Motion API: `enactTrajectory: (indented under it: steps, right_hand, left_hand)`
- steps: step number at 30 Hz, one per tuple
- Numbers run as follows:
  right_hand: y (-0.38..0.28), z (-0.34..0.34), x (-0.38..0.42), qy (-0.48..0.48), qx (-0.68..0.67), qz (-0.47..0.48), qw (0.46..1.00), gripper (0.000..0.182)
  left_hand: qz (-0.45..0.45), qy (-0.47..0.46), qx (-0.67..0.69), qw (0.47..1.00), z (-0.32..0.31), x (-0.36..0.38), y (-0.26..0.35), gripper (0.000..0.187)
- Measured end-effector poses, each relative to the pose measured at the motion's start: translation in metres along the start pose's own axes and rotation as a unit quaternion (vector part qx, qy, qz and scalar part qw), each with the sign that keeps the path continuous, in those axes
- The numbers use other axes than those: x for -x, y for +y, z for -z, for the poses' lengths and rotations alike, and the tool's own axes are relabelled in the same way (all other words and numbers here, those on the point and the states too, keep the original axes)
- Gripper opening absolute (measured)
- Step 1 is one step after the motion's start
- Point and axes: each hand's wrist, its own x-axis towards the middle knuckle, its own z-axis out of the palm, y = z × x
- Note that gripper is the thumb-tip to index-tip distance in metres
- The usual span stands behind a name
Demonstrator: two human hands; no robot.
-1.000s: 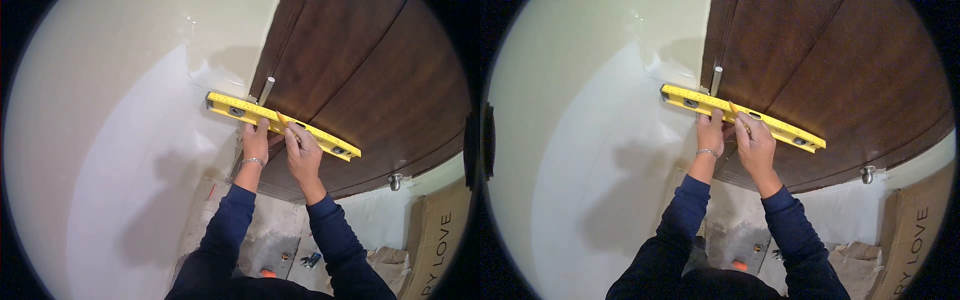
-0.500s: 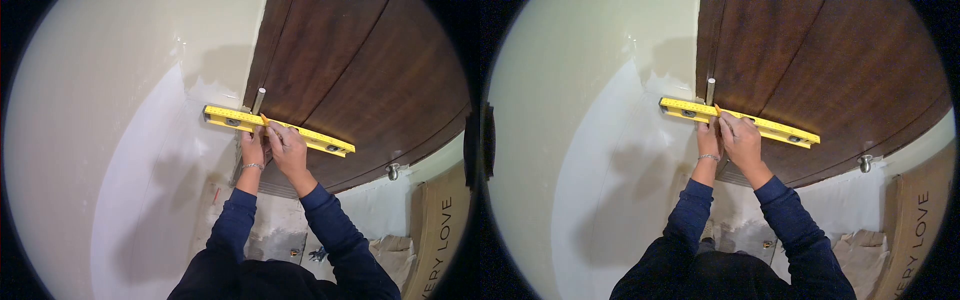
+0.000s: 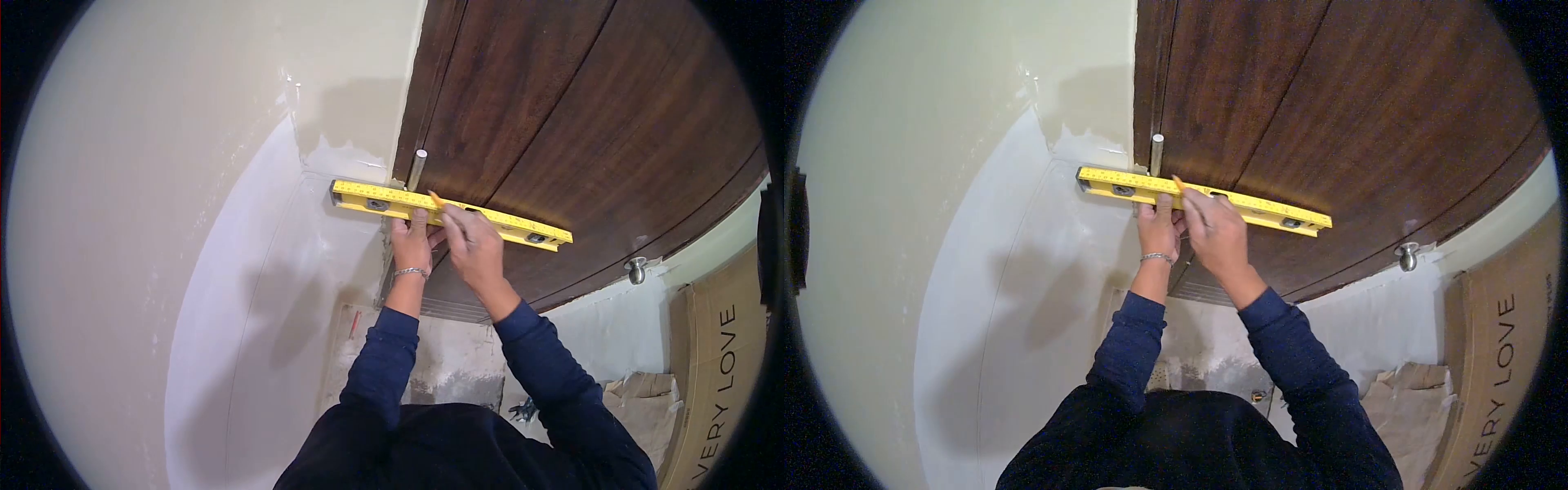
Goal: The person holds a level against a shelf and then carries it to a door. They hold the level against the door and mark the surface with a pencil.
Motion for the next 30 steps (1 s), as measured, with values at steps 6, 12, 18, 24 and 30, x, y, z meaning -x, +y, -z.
enactTrajectory:
  steps: [6,12,18,24,30]
  right_hand:
    - [0.002,0.008,-0.003,0.01,0.035,0.002,0.999,0.014]
    - [0.017,0.04,0.018,0.01,0.031,-0.152,0.988,0.017]
    - [-0.003,0.0,-0.004,-0.027,-0.033,-0.12,0.992,0.018]
    - [-0.008,-0.008,-0.011,-0.036,-0.015,-0.06,0.997,0.018]
    - [0.012,0.042,0.012,0.001,0.028,-0.173,0.985,0.018]
  left_hand:
    - [-0.01,-0.005,-0.001,1.0,-0.003,0.001,0.002,0.044]
    - [-0.006,-0.005,-0.016,1.0,-0.008,0.003,0.007,0.037]
    - [0.003,-0.007,-0.01,1.0,-0.006,0.004,0.007,0.035]
    - [-0.029,0.002,-0.041,0.999,-0.007,0.004,0.007,0.031]
    - [-0.017,-0.009,-0.031,0.999,-0.008,0.004,0.008,0.037]
